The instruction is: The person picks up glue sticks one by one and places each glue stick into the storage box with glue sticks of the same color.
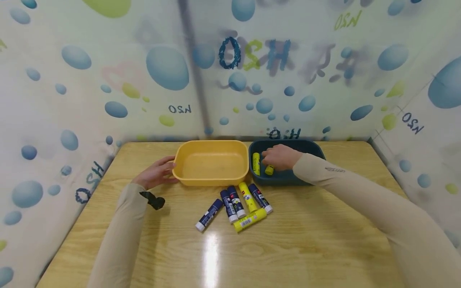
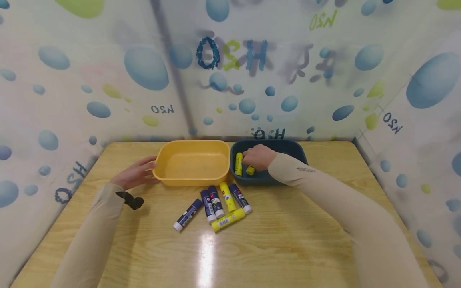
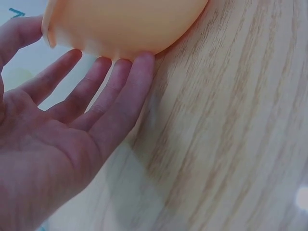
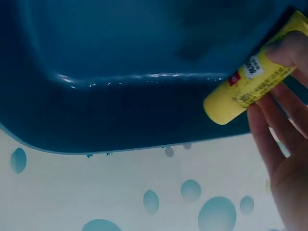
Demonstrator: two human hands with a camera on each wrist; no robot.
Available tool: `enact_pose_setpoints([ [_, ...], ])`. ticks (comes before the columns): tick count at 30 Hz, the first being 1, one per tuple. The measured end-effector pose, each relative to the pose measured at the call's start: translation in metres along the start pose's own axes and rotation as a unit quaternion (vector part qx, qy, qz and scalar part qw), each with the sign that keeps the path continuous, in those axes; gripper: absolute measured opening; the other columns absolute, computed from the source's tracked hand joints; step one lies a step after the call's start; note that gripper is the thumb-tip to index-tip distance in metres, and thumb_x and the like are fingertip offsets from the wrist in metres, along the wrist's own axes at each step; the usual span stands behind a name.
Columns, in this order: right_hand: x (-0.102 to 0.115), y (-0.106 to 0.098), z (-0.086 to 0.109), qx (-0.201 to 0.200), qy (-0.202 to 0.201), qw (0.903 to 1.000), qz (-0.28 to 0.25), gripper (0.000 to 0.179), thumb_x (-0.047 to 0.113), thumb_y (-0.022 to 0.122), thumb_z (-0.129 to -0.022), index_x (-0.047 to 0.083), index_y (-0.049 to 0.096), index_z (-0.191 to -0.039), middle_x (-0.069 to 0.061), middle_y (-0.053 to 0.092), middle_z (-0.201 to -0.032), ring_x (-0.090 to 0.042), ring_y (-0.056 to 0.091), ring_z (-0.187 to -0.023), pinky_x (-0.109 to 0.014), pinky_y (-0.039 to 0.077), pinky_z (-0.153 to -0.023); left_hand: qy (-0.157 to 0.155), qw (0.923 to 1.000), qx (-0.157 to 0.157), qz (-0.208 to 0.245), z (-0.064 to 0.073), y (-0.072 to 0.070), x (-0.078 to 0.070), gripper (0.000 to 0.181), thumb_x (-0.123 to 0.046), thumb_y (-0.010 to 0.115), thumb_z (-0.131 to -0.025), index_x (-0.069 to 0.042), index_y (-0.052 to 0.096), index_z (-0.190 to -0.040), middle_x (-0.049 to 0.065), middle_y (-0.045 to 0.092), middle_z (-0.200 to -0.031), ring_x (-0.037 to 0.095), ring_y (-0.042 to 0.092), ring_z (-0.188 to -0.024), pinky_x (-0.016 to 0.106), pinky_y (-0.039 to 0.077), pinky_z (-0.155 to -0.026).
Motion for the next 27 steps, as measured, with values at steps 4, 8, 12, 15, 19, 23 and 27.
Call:
enact_pose_setpoints([
  [4, -0.001, 0.009, -0.009, -0.006, -0.026, 0.9996, 0.008, 0.028, 0.009, 0.074, -0.086, 0.015, 0.071, -0.113, -0.006, 0.064, -0.105, -0.022, 0.058, -0.088, -0.037, 0.053, -0.085, 0.002, 0.9998, 0.013, -0.014, -0.001, 0.001, -0.002, 0.064, -0.019, 0.045, -0.104, -0.003, 0.009, -0.154, 0.024, 0.024, -0.147, 0.016, 0.058, -0.104, 0.049, 0.044, -0.098],
  [8, -0.001, 0.015, -0.015, -0.019, -0.053, 0.9983, 0.017, 0.029, 0.008, 0.075, -0.085, 0.016, 0.071, -0.113, -0.006, 0.065, -0.111, -0.022, 0.06, -0.092, -0.037, 0.052, -0.088, 0.0, 0.9997, 0.016, -0.017, 0.0, 0.001, -0.004, 0.063, -0.019, 0.045, -0.104, -0.003, 0.01, -0.154, 0.025, 0.025, -0.148, 0.017, 0.058, -0.104, 0.05, 0.044, -0.098],
  [12, 0.0, 0.016, -0.019, -0.035, -0.081, 0.9957, 0.029, 0.031, 0.008, 0.075, -0.084, 0.016, 0.071, -0.113, -0.005, 0.065, -0.111, -0.021, 0.06, -0.092, -0.035, 0.052, -0.089, -0.006, 0.9998, 0.011, -0.016, 0.002, -0.001, -0.005, 0.065, -0.019, 0.046, -0.103, -0.003, 0.009, -0.154, 0.025, 0.022, -0.149, 0.018, 0.058, -0.104, 0.051, 0.043, -0.099],
  [15, 0.001, 0.017, -0.018, -0.036, -0.088, 0.9947, 0.041, 0.032, 0.008, 0.075, -0.084, 0.016, 0.069, -0.114, -0.006, 0.064, -0.112, -0.021, 0.06, -0.093, -0.033, 0.052, -0.089, -0.007, 0.9998, 0.011, -0.018, 0.003, 0.0, -0.004, 0.066, -0.019, 0.045, -0.103, -0.003, 0.007, -0.154, 0.025, 0.021, -0.15, 0.017, 0.057, -0.104, 0.052, 0.042, -0.099],
  [19, 0.001, 0.019, -0.017, -0.036, -0.092, 0.9942, 0.042, 0.036, 0.007, 0.075, -0.084, 0.015, 0.067, -0.117, -0.007, 0.062, -0.117, -0.022, 0.058, -0.096, -0.034, 0.051, -0.09, -0.006, 0.9997, 0.01, -0.019, 0.003, 0.0, -0.004, 0.064, -0.019, 0.044, -0.103, -0.003, 0.008, -0.154, 0.025, 0.023, -0.148, 0.017, 0.058, -0.103, 0.052, 0.042, -0.099],
  [23, 0.0, 0.021, -0.017, -0.043, -0.089, 0.9945, 0.034, 0.038, 0.007, 0.075, -0.084, 0.014, 0.063, -0.119, -0.008, 0.06, -0.121, -0.023, 0.057, -0.1, -0.035, 0.05, -0.092, -0.006, 0.9996, 0.01, -0.024, 0.004, 0.001, -0.005, 0.063, -0.019, 0.044, -0.104, -0.003, 0.009, -0.154, 0.024, 0.025, -0.147, 0.017, 0.057, -0.104, 0.052, 0.042, -0.1],
  [27, 0.0, 0.022, -0.017, -0.045, -0.079, 0.9952, 0.035, 0.039, 0.006, 0.074, -0.084, 0.014, 0.061, -0.12, -0.009, 0.059, -0.122, -0.024, 0.056, -0.102, -0.034, 0.05, -0.093, -0.005, 0.9996, 0.012, -0.024, 0.004, 0.001, -0.005, 0.063, -0.019, 0.044, -0.104, -0.003, 0.008, -0.154, 0.025, 0.025, -0.147, 0.018, 0.057, -0.105, 0.052, 0.042, -0.099],
])
Point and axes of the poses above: each hand's wrist, its own z-axis away from the middle knuckle, its own y-axis out of the palm, x = y × z, the point moved 1 cm from there along -z, towards the middle knuckle
